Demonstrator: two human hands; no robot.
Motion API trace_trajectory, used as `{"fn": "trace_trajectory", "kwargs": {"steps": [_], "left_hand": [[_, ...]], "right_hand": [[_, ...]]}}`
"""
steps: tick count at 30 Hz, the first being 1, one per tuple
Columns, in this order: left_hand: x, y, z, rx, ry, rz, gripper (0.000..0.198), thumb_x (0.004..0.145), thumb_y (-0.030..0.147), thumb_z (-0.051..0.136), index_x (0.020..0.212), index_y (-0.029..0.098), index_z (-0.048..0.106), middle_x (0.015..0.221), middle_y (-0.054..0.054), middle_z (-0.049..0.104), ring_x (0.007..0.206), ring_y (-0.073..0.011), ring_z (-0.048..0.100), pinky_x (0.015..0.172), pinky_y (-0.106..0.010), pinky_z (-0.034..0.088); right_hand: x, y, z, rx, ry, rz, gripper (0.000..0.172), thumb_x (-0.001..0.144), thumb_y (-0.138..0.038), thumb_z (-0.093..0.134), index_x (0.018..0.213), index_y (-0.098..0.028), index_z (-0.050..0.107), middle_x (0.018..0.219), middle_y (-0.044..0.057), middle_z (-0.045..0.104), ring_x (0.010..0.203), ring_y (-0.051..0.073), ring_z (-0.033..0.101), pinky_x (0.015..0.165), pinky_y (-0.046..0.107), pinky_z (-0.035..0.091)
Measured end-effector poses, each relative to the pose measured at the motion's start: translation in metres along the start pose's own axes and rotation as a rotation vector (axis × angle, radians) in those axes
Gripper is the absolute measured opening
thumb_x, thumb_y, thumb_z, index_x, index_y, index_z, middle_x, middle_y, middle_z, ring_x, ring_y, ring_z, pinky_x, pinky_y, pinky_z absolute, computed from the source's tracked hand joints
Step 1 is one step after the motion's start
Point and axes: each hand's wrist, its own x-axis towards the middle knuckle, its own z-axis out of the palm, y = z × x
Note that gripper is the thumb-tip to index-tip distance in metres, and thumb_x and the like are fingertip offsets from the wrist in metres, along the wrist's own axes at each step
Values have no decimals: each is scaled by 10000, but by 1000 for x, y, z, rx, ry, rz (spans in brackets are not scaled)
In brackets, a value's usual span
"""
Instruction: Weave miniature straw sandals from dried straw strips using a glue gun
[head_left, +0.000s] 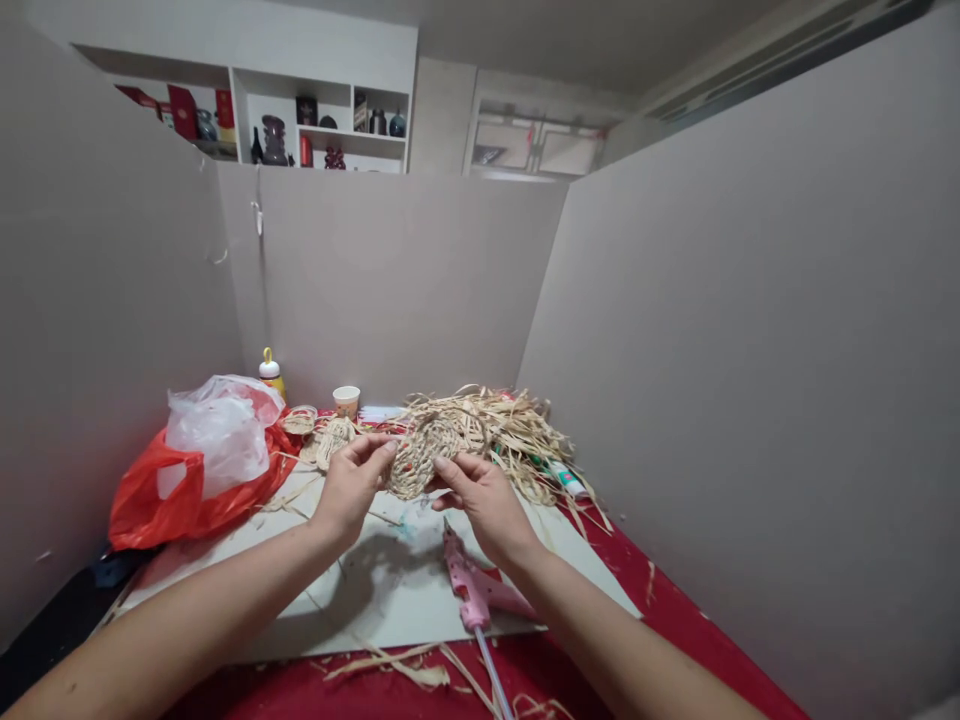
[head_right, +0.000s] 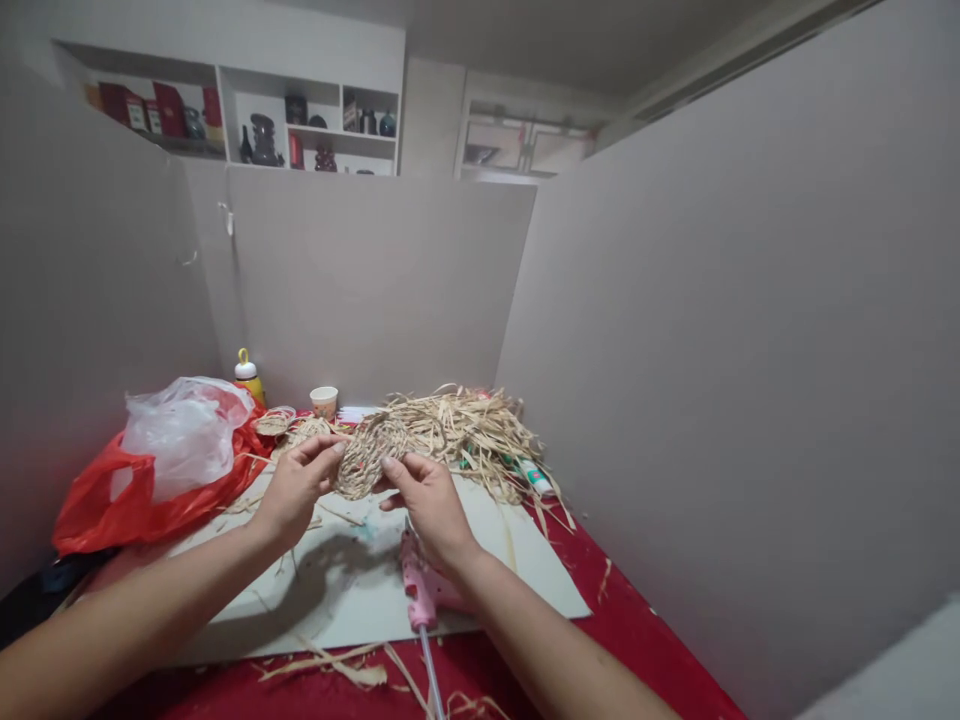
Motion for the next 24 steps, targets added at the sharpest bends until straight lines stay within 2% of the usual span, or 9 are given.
{"fn": "trace_trajectory", "kwargs": {"steps": [3,7,9,14,18,22,24], "left_hand": [[-8,10,-10,18,-71,-50,388,717,518,684,830,148,719,750,-36,679,616,-128,586,555,-227,432],[-15,18,-20,28,-127,-44,479,764,600,604,837,141,722,736,-33,656,622,-115,568,544,-204,414],[-18,19,-24,34,-171,-29,458,746,587,639,801,140,717,696,-12,628,600,-103,538,533,-195,398],[-23,24,-30,54,-328,-6,294,643,406,807,681,133,703,607,24,581,558,-81,482,534,-190,392],[-21,30,-34,34,-426,-35,306,688,436,766,683,137,700,586,23,572,526,-84,498,514,-203,410],[-19,32,-35,17,-473,-69,299,711,446,748,764,154,708,600,32,568,504,-77,505,511,-210,439],[-19,32,-35,20,-498,-90,303,714,449,744,733,149,701,597,23,575,504,-86,518,512,-225,457]], "right_hand": [[-13,-3,-2,-34,-14,15,387,710,-525,732,651,-154,641,614,15,643,597,146,622,513,241,515],[-32,-11,3,-107,-35,14,364,765,-492,699,638,-160,621,603,1,636,556,120,593,512,225,499],[-40,-15,7,-149,-66,12,371,778,-498,685,644,-159,619,597,0,633,540,116,584,509,227,496],[-53,-24,17,-253,-130,-34,388,789,-534,662,676,-167,608,604,-22,586,536,107,554,509,221,489],[-57,-33,17,-297,-140,-74,386,824,-548,612,705,-181,588,643,-30,539,586,121,564,521,231,512],[-62,-38,14,-321,-146,-86,375,835,-534,603,704,-184,582,655,-27,545,591,122,579,538,236,512],[-63,-40,12,-332,-157,-79,382,830,-535,608,689,-181,585,646,-25,556,581,121,583,553,241,511]]}}
